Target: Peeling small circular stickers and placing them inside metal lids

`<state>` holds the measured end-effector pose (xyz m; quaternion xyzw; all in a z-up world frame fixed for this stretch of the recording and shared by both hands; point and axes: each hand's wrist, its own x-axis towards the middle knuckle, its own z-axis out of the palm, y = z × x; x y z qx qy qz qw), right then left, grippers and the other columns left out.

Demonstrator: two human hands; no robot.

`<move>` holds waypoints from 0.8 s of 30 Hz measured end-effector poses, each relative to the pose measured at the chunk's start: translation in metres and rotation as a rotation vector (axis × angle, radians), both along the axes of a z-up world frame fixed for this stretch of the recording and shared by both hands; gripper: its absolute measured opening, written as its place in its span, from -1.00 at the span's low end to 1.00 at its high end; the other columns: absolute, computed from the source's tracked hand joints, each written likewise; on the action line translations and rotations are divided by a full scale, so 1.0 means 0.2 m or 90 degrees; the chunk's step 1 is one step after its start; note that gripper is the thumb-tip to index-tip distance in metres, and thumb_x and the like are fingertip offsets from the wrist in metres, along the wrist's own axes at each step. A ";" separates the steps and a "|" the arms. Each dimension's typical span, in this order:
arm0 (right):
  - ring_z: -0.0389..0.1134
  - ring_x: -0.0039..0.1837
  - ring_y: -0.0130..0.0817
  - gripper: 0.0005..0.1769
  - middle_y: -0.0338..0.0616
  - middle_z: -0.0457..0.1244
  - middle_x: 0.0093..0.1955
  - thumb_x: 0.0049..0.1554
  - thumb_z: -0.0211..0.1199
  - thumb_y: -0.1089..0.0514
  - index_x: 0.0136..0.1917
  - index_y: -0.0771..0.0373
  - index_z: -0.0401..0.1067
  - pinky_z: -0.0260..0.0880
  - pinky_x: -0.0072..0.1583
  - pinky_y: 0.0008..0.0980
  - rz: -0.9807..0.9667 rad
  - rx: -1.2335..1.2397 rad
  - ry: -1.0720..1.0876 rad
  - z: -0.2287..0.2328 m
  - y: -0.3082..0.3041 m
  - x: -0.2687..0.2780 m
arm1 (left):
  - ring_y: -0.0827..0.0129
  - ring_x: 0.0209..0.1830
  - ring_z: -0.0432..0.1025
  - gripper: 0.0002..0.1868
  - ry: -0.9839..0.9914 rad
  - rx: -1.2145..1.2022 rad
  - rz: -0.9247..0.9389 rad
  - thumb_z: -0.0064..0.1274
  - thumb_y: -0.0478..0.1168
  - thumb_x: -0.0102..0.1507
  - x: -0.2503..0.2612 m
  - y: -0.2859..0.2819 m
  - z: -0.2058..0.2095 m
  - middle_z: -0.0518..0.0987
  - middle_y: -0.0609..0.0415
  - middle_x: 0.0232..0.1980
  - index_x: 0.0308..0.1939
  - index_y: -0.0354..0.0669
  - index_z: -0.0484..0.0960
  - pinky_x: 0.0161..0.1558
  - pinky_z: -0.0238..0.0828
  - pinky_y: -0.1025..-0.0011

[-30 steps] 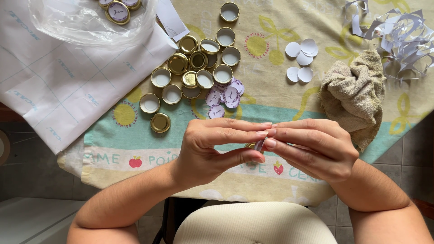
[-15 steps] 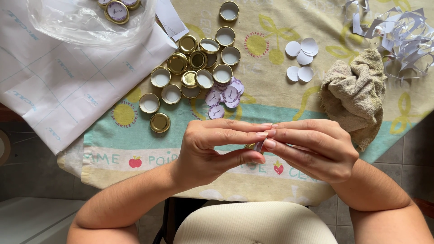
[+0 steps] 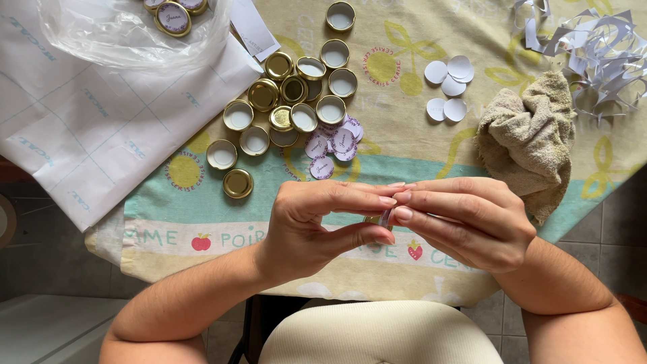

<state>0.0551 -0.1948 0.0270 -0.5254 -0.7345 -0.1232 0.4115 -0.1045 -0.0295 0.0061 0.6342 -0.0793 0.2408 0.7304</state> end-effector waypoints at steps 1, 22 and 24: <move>0.55 0.00 -0.06 -0.86 0.13 0.38 0.04 0.18 0.30 0.35 0.01 0.48 0.53 0.71 0.08 -0.30 -0.001 -0.004 0.009 0.00 0.00 0.00 | 0.01 0.26 0.62 -0.65 0.007 -0.007 0.002 0.31 -0.34 0.26 0.00 0.00 0.00 0.62 -0.19 0.21 0.10 -0.16 0.61 0.34 0.70 0.27; 0.52 0.03 -0.09 -0.84 0.08 0.37 0.06 0.21 0.23 0.31 0.02 0.44 0.55 0.70 0.08 -0.22 0.013 -0.017 0.006 0.00 -0.01 0.00 | 0.14 0.26 0.61 -0.61 -0.015 0.040 0.002 0.32 -0.37 0.26 0.00 0.00 0.00 0.63 -0.16 0.20 0.15 -0.11 0.58 0.39 0.71 0.24; 0.52 0.03 -0.09 -0.84 0.08 0.37 0.06 0.21 0.24 0.31 0.02 0.45 0.54 0.70 0.08 -0.21 0.012 -0.021 0.004 0.00 -0.01 0.00 | 0.15 0.27 0.60 -0.61 -0.017 0.026 -0.002 0.31 -0.37 0.27 0.00 0.00 0.00 0.63 -0.15 0.20 0.15 -0.12 0.58 0.41 0.70 0.20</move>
